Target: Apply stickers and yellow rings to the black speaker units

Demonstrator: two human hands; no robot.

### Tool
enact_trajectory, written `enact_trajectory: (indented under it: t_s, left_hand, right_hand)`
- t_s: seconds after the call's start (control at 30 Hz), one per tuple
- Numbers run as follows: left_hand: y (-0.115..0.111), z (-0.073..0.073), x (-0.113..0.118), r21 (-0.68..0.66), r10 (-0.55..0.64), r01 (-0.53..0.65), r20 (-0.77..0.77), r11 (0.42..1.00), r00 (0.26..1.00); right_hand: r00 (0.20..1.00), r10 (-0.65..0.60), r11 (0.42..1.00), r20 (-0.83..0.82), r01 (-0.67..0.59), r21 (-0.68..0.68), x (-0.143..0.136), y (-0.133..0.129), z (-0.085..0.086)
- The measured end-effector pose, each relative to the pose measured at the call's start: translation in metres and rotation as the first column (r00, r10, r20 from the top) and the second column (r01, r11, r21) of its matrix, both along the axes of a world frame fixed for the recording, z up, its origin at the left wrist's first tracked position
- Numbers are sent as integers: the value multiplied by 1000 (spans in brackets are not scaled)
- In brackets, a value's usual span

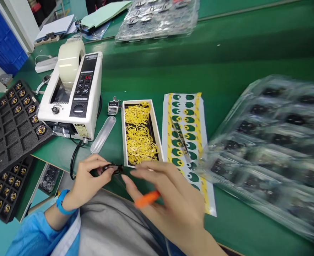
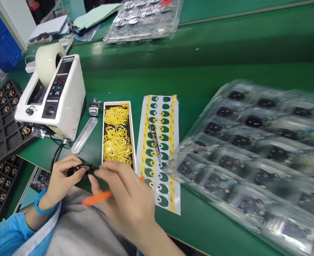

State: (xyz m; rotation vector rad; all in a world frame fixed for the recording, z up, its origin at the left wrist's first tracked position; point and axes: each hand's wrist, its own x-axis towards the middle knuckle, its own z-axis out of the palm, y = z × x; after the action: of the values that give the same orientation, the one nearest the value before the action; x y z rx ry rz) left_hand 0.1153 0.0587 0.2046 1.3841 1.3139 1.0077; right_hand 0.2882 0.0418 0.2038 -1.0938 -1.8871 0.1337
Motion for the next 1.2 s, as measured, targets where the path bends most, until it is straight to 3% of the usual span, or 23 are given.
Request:
enact_trajectory:
  t_s: [0.1,0.27,0.53,0.77,0.93,1.1,1.2]
  left_hand:
    - [-1,-3,4,-185,76,-44,166,982,983]
    - [-11,-2,13,-377,128,30,386,926,914]
    - [-28,4,19,-245,71,-10,244,970,967]
    - [-30,4,19,-181,27,5,175,983,984]
    - [-31,5,20,-152,15,11,166,988,986]
    - [-30,7,25,-168,51,-20,181,986,982]
    - [-26,8,28,-220,77,-25,232,975,970]
  right_hand:
    - [997,-65,991,51,58,121,-1,-13,-2]
    - [996,-74,983,44,65,175,-8,-7,-13]
    - [999,25,989,-46,-18,145,-8,0,-19]
    - [994,113,978,3,-111,174,2,3,-20]
    - [996,83,986,-22,-79,147,1,0,-22]
    - [999,-5,984,-53,15,179,-7,-2,-26]
    - [998,-32,991,-60,39,126,-9,-3,-24]
